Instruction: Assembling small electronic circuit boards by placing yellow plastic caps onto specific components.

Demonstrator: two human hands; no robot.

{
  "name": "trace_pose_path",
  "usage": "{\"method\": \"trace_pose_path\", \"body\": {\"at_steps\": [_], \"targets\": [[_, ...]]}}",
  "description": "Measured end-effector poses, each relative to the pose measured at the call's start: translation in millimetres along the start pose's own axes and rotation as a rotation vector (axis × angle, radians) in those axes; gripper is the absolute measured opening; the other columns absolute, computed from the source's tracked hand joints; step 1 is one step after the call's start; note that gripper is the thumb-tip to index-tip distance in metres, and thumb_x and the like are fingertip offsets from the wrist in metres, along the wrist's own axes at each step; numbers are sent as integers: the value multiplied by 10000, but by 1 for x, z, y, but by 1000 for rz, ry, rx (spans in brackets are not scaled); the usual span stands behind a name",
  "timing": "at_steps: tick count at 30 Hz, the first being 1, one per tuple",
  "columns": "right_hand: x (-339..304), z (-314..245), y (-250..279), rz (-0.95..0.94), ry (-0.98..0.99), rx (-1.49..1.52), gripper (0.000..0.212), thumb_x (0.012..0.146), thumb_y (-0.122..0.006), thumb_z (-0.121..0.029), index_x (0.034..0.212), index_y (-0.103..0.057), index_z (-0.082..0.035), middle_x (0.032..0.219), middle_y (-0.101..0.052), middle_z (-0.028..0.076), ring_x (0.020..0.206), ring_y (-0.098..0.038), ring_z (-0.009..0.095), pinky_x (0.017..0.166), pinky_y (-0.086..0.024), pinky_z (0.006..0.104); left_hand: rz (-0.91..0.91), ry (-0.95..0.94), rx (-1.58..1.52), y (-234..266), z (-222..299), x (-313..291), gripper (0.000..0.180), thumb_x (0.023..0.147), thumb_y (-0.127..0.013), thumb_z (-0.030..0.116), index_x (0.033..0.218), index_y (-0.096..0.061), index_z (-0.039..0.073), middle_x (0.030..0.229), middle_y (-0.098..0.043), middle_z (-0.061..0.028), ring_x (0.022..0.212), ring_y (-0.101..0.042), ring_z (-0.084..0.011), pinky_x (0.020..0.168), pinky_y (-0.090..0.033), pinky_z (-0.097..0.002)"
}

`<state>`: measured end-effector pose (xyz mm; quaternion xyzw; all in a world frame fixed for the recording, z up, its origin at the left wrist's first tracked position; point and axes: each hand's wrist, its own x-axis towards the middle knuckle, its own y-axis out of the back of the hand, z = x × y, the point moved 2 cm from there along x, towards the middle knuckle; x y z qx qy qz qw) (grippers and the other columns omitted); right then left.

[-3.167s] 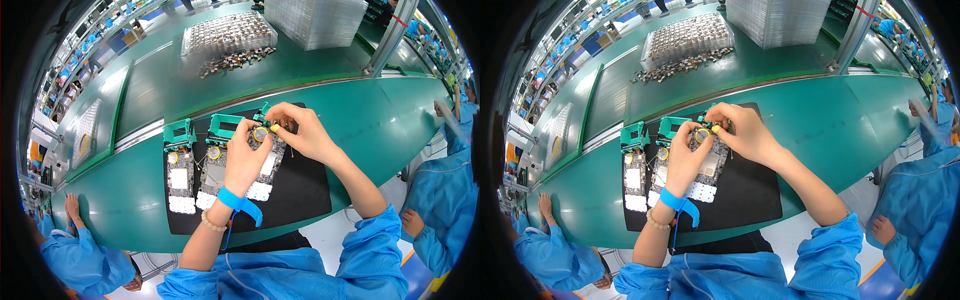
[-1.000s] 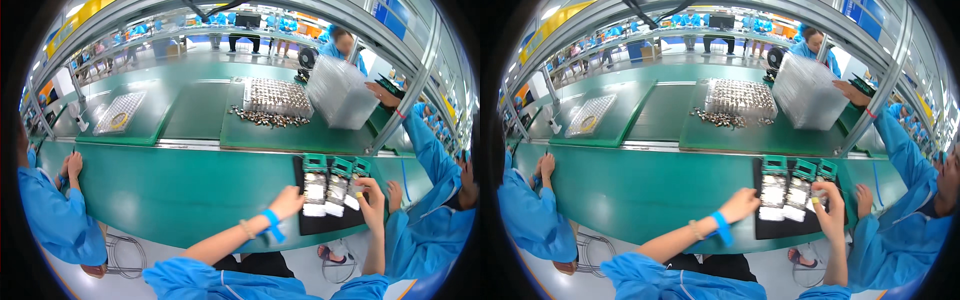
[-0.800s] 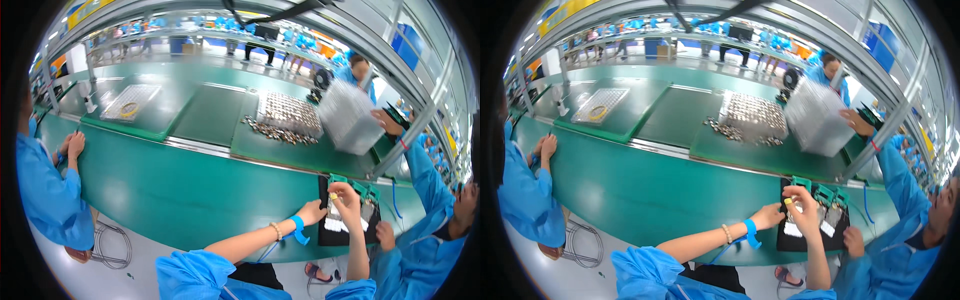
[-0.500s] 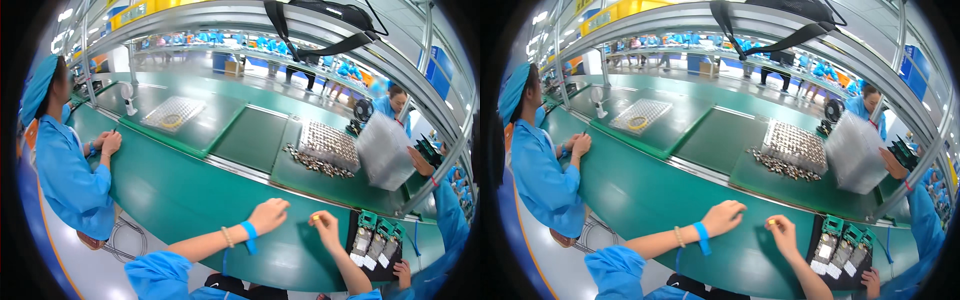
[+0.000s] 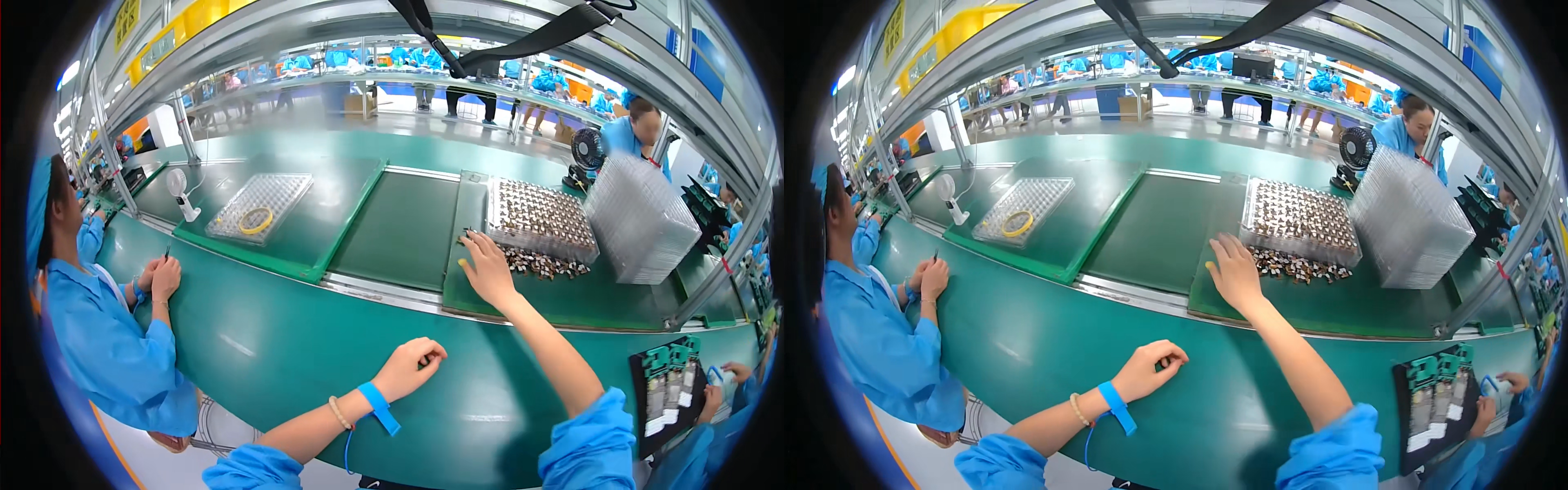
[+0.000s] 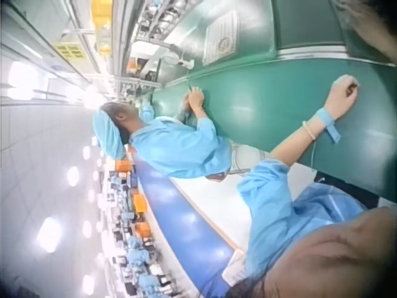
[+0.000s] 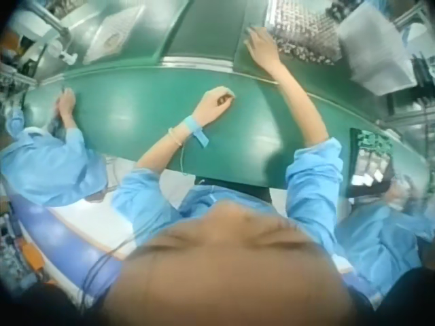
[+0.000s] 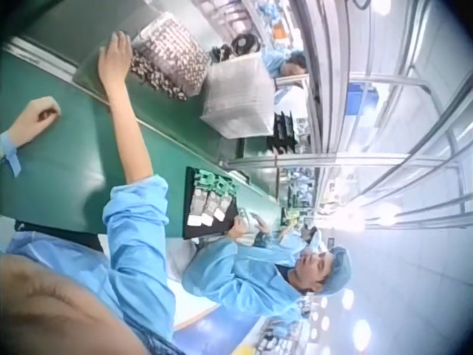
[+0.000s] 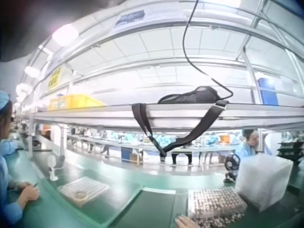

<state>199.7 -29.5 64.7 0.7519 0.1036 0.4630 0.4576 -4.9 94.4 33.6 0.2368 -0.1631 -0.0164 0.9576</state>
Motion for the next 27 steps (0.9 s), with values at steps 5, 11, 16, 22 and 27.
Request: {"method": "trace_pose_path", "body": {"at_steps": [5, 11, 16, 22, 27], "targets": [[49, 30, -56, -152, -11, -238, 460, 869, -564, -239, 1251, -479, 3, 1355, -454, 154, 1291, -392, 292, 1045, -350, 393, -7, -17, -37, 1, -1, 0, 110, 822, -569, 4, 917, -625, 10, 828, -609, -69, 699, -557, -148, 651, -467, -266], [40, 39, -62, -274, -72, -243, 366, 904, -500, -223, 1197, -532, -6, 1284, -529, 149, 1217, -487, 274, 992, -417, 370, -3, -50, -26, 2, -4, -4, 105, 820, -575, 6, 914, -621, 19, 822, -607, -62, 716, -561, -154, 667, -466, -271], [-4, 36, -18, -175, 41, -121, 276, 878, -534, -168, 1117, -601, -47, 1185, -602, 99, 1090, -573, 276, 931, -459, 373, 18, -55, -25, 4, -2, -8, 91, 824, -576, 13, 905, -618, 22, 832, -608, -58, 723, -561, -157, 672, -469, -275], [-44, 57, 19, 41, -94, 42, 172, 823, -570, -78, 957, -671, -41, 1024, -663, 100, 999, -594, 281, 888, -463, 388, -4, -45, -16, 0, 2, -3, 91, 835, -572, 24, 913, -620, 18, 854, -608, -62, 731, -562, -151, 682, -474, -270], [-44, 46, 19, 126, -75, 4, 198, 783, -576, -25, 971, -634, -45, 999, -634, 93, 1018, -567, 278, 913, -435, 395, -8, 9, -7, 4, 3, -3, 100, 850, -571, 34, 928, -630, 15, 858, -612, -67, 705, -561, -143, 674, -479, -266]]}}
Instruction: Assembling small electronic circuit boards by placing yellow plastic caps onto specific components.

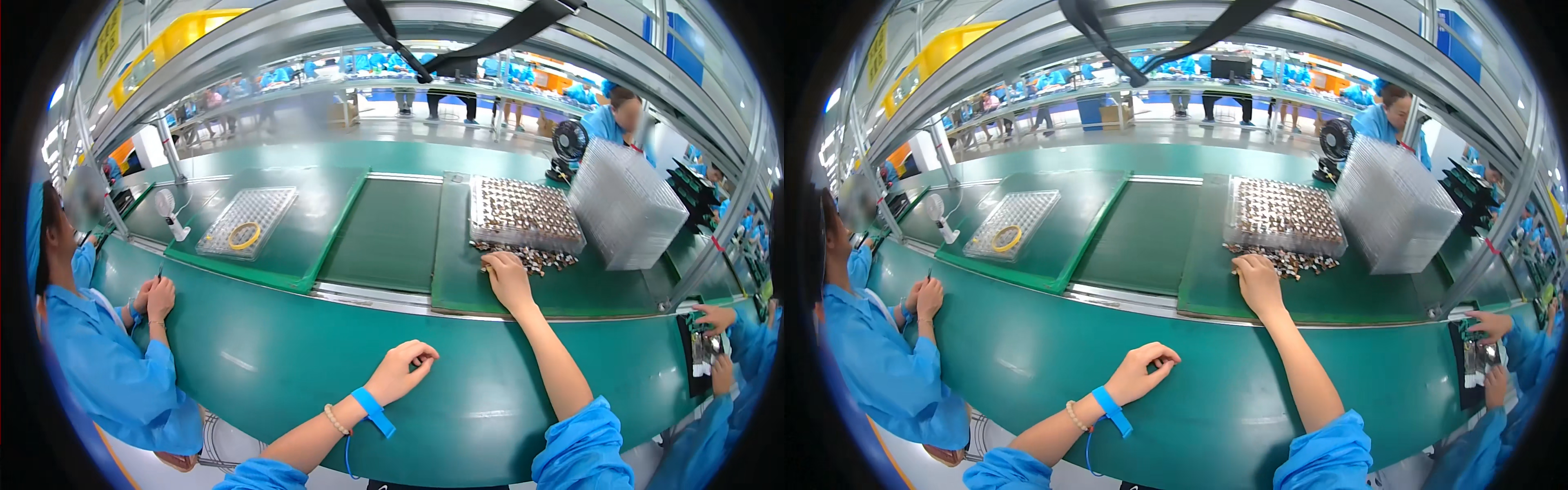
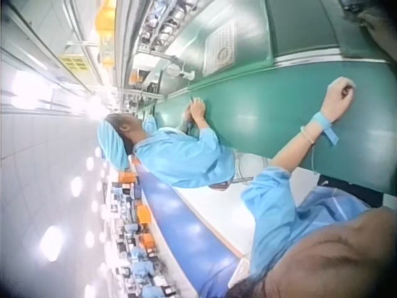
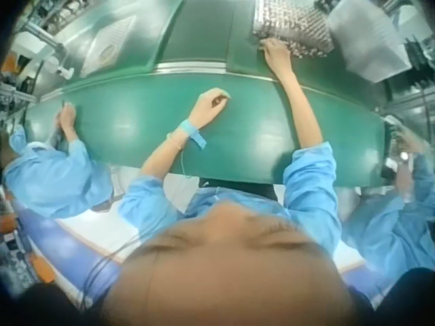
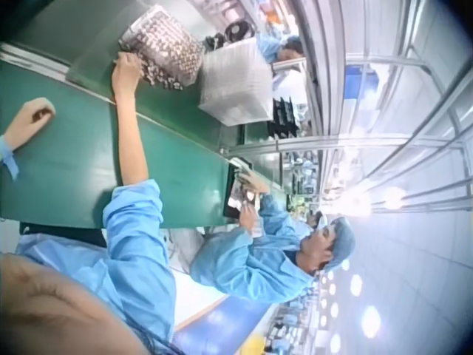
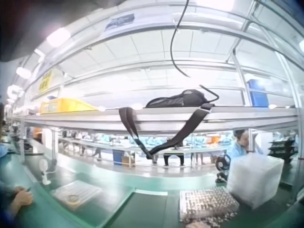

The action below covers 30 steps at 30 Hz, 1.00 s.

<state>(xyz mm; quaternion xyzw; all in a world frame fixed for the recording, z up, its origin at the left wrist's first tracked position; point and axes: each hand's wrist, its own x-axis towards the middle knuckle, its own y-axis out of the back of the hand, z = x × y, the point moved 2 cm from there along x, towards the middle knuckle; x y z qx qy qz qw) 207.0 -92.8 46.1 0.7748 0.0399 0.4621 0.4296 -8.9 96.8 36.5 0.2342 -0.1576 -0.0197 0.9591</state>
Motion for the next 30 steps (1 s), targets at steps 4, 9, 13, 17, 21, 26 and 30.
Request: {"method": "trace_pose_path", "body": {"at_steps": [4, 9, 13, 17, 21, 26, 30], "targets": [[7, -5, 9, 60, -21, 44, 310, 745, -576, 0, 1050, -574, -59, 1111, -565, 121, 1082, -516, 321, 934, -415, 416, -9, 18, -4, 3, 2, 0, 99, 852, -572, 34, 929, -631, 14, 855, -611, -69, 701, -563, -143, 670, -479, -261], [42, 13, 3, 119, -26, -13, 378, 745, -585, -18, 1121, -560, -55, 1235, -507, 163, 1165, -466, 357, 988, -383, 428, -17, -2, 15, 2, 3, 1, 97, 848, -571, 30, 924, -630, 16, 848, -608, -69, 700, -561, -146, 669, -478, -264], [71, 17, -17, -36, 106, -157, 434, 766, -573, -11, 1197, -540, -47, 1277, -500, 138, 1214, -449, 323, 1022, -370, 409, -23, 2, 20, 1, 2, 2, 96, 844, -573, 29, 923, -627, 18, 843, -606, -69, 696, -560, -155, 662, -474, -269], [80, 15, -21, -175, 230, -290, 407, 756, -583, -9, 1160, -553, -51, 1274, -503, 109, 1203, -458, 301, 1025, -370, 397, -21, -9, 0, 2, 2, 1, 96, 841, -574, 28, 922, -625, 22, 836, -601, -69, 695, -558, -161, 657, -471, -271], [67, 6, -9, -166, 310, -222, 355, 797, -541, -14, 1150, -571, -36, 1246, -539, 119, 1209, -467, 294, 1038, -358, 400, -8, -23, 25, 5, 0, -2, 94, 838, -576, 27, 917, -625, 27, 831, -597, -67, 697, -556, -167, 660, -473, -278], [36, 25, 7, -68, 275, -242, 272, 786, -558, -17, 1054, -606, -27, 1160, -569, 118, 1105, -519, 289, 982, -396, 407, 5, -37, 3, 0, 0, 0, 92, 834, -580, 29, 915, -625, 30, 826, -593, -67, 703, -555, -170, 667, -475, -284], [23, 36, 10, -102, 174, -189, 253, 777, -569, -43, 1026, -614, -40, 1111, -576, 102, 1042, -535, 278, 932, -408, 407, 7, -40, 7, 1, 0, -1, 92, 833, -581, 29, 914, -624, 29, 823, -591, -66, 709, -553, -170, 674, -475, -282]]}}
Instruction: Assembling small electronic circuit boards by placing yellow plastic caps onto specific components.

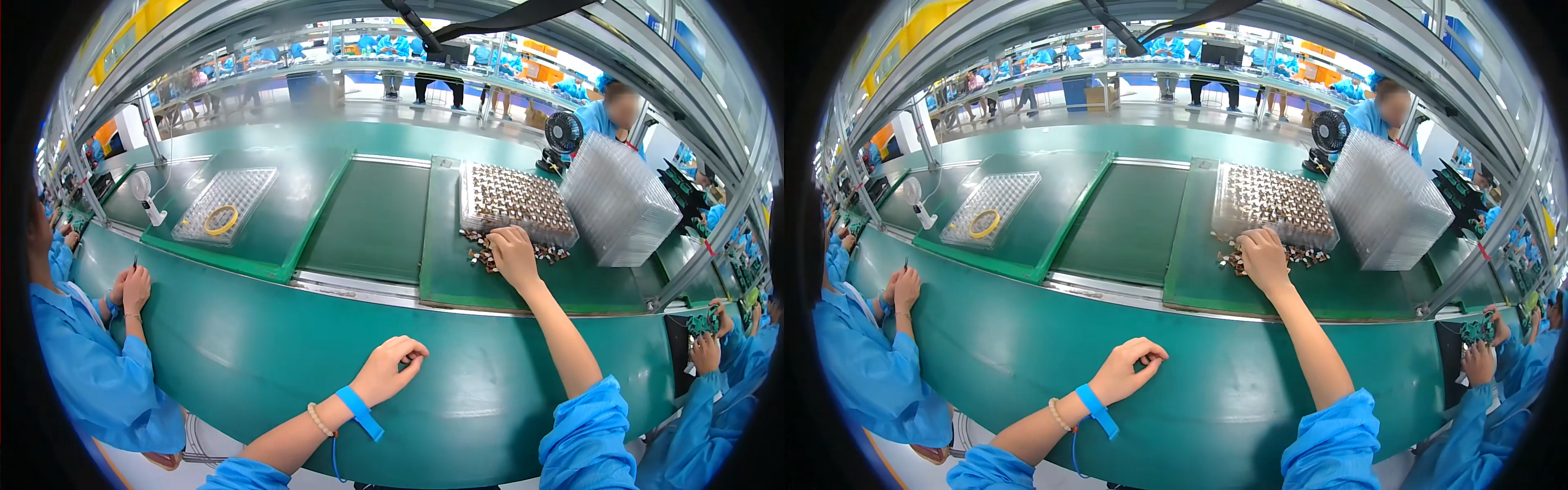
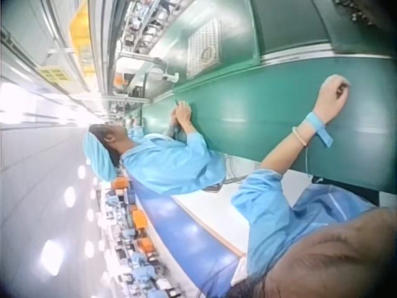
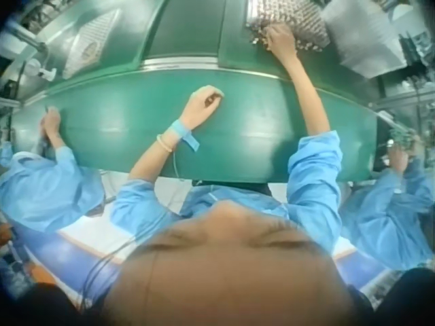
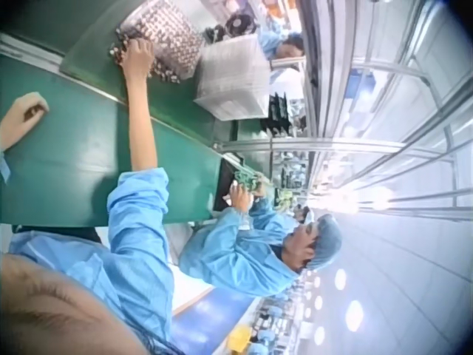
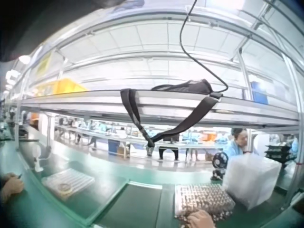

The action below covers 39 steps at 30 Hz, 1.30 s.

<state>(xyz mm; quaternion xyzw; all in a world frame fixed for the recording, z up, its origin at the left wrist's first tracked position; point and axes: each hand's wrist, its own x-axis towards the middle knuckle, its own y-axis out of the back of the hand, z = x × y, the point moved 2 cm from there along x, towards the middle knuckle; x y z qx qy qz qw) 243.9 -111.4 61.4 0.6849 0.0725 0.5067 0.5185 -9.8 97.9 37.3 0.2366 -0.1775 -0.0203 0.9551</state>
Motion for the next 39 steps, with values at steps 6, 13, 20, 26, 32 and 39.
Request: {"method": "trace_pose_path", "body": {"at_steps": [6, 13, 20, 26, 32, 39], "targets": [[9, -8, -8, 144, -131, -5, 248, 813, -567, -77, 1054, -608, -37, 1084, -551, 109, 1025, -518, 296, 910, -409, 410, -6, -3, 8, 0, 0, 1, 97, 825, -584, 27, 914, -623, 27, 827, -591, -64, 709, -551, -169, 674, -474, -282], [23, -2, -8, 210, -189, -52, 252, 760, -589, -56, 1010, -615, -40, 1015, -524, 97, 976, -508, 276, 873, -413, 391, -12, 8, 16, 0, 1, 0, 91, 831, -585, 32, 913, -626, 34, 823, -587, -57, 713, -547, -166, 681, -469, -282], [38, 7, -14, 147, -206, -16, 117, 741, -573, -18, 854, -564, -47, 891, -547, 93, 896, -527, 301, 834, -422, 413, -20, 28, 7, 1, -1, 1, 85, 835, -584, 38, 909, -625, 35, 824, -591, -57, 710, -543, -168, 678, -466, -283], [44, 12, -9, 154, -115, -31, 118, 735, -602, -14, 827, -533, -40, 848, -555, 102, 865, -543, 305, 813, -431, 419, -31, 23, -10, 1, 0, 2, 98, 815, -575, 14, 905, -601, 41, 806, -562, -56, 747, -536, -188, 689, -466, -298], [34, 4, -1, 198, -125, 23, 70, 771, -577, -34, 830, -540, -27, 858, -565, 113, 878, -555, 301, 766, -446, 412, -13, 19, 7, 2, -2, 2, 82, 824, -585, 17, 895, -624, 29, 821, -597, -59, 710, -545, -168, 672, -468, -283], [-7, 7, 2, 282, -265, 223, 224, 750, -511, 79, 932, -584, -29, 873, -608, 107, 872, -556, 298, 785, -448, 393, -29, 11, -23, 1, 1, 2, 95, 813, -568, 12, 898, -604, 36, 809, -567, -62, 746, -545, -192, 685, -469, -299]]}}
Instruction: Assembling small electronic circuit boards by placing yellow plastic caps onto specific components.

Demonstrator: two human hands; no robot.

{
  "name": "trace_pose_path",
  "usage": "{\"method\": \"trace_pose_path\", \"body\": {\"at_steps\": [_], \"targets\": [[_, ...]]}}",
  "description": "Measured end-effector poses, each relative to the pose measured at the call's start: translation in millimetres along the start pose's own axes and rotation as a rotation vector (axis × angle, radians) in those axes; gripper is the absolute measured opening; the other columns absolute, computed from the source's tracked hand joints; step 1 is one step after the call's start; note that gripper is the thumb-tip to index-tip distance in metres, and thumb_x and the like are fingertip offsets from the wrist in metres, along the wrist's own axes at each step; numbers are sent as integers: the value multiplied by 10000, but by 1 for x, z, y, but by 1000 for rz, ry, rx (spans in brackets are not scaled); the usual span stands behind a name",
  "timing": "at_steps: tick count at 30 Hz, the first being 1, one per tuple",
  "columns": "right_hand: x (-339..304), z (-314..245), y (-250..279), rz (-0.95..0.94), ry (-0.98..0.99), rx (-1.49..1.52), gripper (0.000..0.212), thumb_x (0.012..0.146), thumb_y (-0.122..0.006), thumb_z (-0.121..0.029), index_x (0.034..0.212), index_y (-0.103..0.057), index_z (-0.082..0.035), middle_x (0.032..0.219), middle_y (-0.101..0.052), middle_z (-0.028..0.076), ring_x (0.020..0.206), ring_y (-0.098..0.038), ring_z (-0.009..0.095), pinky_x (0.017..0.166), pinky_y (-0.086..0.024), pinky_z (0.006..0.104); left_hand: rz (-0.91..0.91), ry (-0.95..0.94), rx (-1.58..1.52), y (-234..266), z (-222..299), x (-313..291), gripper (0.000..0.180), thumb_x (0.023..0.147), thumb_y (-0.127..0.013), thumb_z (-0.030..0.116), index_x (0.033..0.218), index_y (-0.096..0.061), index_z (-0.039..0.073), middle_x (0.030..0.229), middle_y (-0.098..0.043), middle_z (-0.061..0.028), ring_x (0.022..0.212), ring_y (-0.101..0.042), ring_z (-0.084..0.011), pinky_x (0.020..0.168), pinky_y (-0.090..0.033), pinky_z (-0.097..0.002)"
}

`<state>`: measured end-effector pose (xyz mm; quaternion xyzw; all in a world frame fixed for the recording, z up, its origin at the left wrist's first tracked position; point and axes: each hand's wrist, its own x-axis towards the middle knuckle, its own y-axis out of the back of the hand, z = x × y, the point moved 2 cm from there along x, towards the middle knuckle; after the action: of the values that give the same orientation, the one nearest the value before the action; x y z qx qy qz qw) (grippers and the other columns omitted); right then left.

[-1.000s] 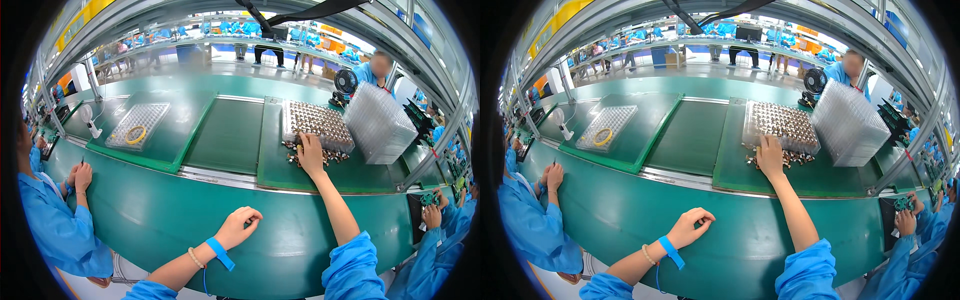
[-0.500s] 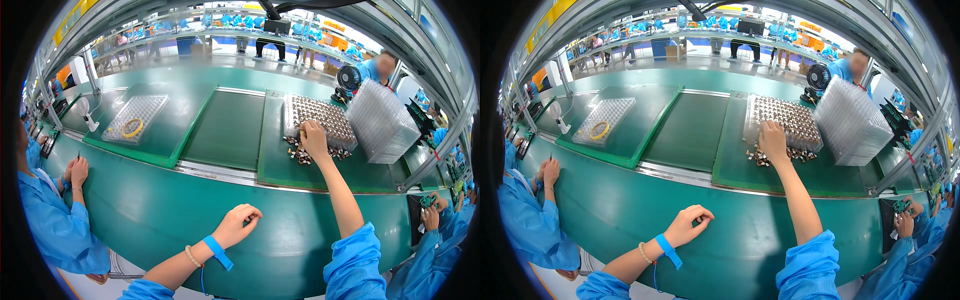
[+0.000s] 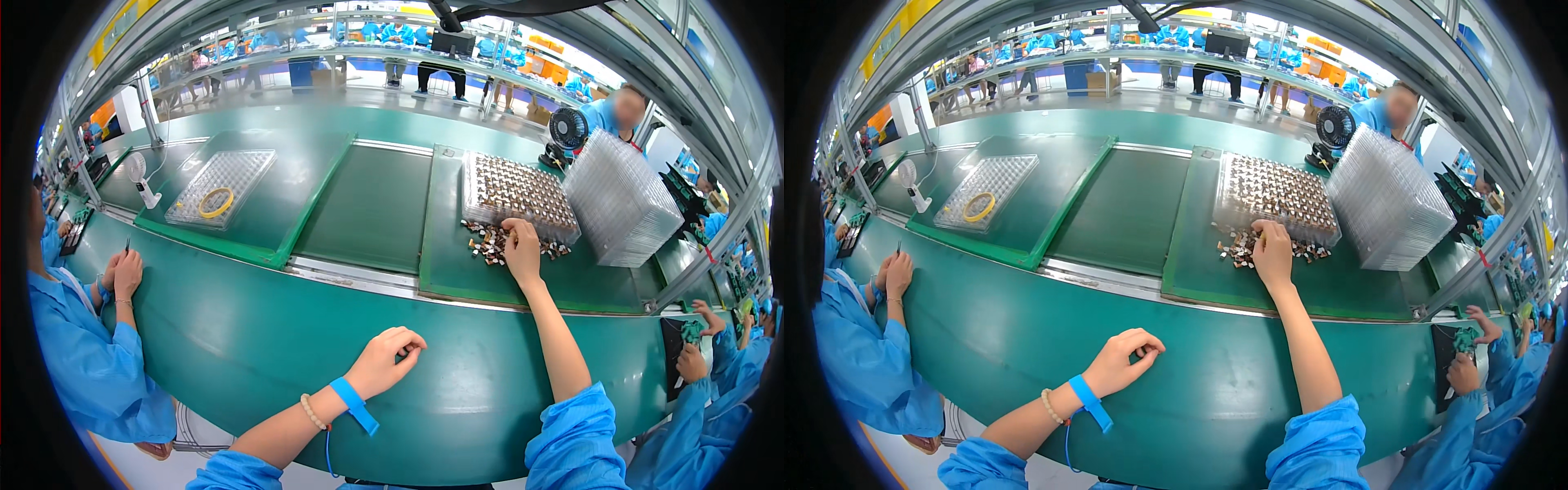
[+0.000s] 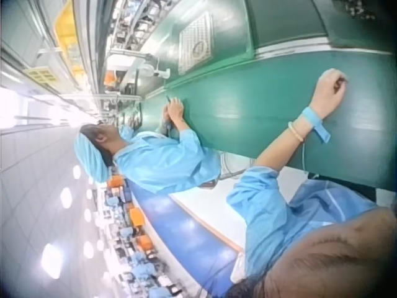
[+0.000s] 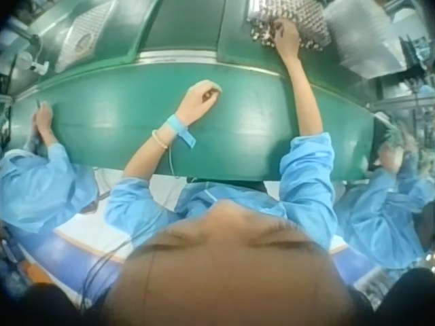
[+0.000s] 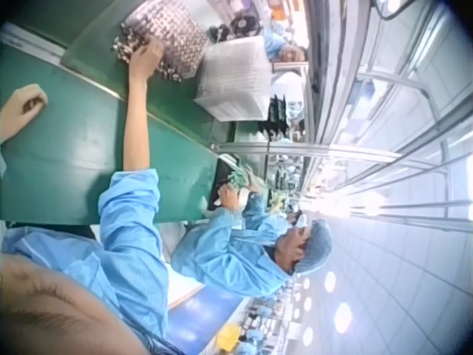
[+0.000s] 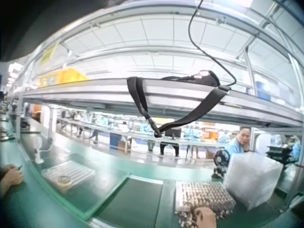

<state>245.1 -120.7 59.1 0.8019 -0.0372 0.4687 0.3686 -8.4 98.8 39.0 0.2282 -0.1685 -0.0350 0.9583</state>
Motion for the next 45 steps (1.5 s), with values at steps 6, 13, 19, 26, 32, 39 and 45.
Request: {"method": "trace_pose_path", "body": {"at_steps": [6, 13, 19, 26, 32, 39, 45], "targets": [[-7, -3, 2, 10, -114, 37, 183, 786, -532, 39, 924, -625, -39, 867, -608, 97, 867, -557, 277, 773, -454, 373, 15, 14, 4, 0, -2, -1, 87, 820, -585, 16, 897, -622, 29, 810, -589, -56, 712, -542, -163, 674, -466, -276], [-8, -7, -4, -146, 81, -91, 24, 763, -638, -72, 777, -643, -91, 863, -596, 35, 868, -554, 243, 773, -444, 364, 11, -9, 27, -1, 3, 0, 95, 824, -582, 24, 910, -621, 31, 826, -587, -60, 716, -546, -168, 674, -471, -280], [-5, -6, -3, -80, 61, -61, 61, 757, -625, -43, 804, -605, -76, 849, -593, 50, 864, -555, 252, 777, -442, 375, -3, 36, 17, -2, 5, 0, 107, 824, -579, 22, 921, -624, 34, 823, -581, -61, 742, -548, -170, 696, -469, -281], [-5, -6, 1, -51, -85, 30, 100, 801, -620, -39, 897, -618, -67, 833, -634, 74, 806, -583, 260, 755, -454, 368, 5, 26, 20, -3, 6, 0, 111, 819, -582, 23, 921, -621, 40, 824, -578, -54, 743, -539, -170, 697, -464, -282], [-5, -4, 0, -74, -139, 133, 158, 790, -626, 5, 939, -616, -46, 841, -635, 96, 832, -592, 262, 758, -470, 363, 3, 15, 23, -3, 4, -1, 111, 817, -584, 23, 920, -619, 44, 823, -582, -47, 749, -539, -168, 701, -462, -282], [-4, 2, -2, -115, -45, 99, 63, 780, -620, 6, 830, -643, -25, 864, -635, 98, 881, -582, 278, 780, -468, 359, 6, -4, 20, -7, 0, 2, 99, 829, -576, 25, 918, -617, 41, 843, -596, -57, 779, -565, -184, 715, -477, -290], [-3, -11, 3, -119, -23, -39, 90, 819, -625, -101, 900, -645, -67, 817, -598, 104, 829, -565, 281, 710, -449, 383, 37, -42, 42, -13, -6, 0, 97, 837, -566, 26, 928, -599, 31, 879, -595, -89, 851, -591, -215, 725, -496, -308]]}}
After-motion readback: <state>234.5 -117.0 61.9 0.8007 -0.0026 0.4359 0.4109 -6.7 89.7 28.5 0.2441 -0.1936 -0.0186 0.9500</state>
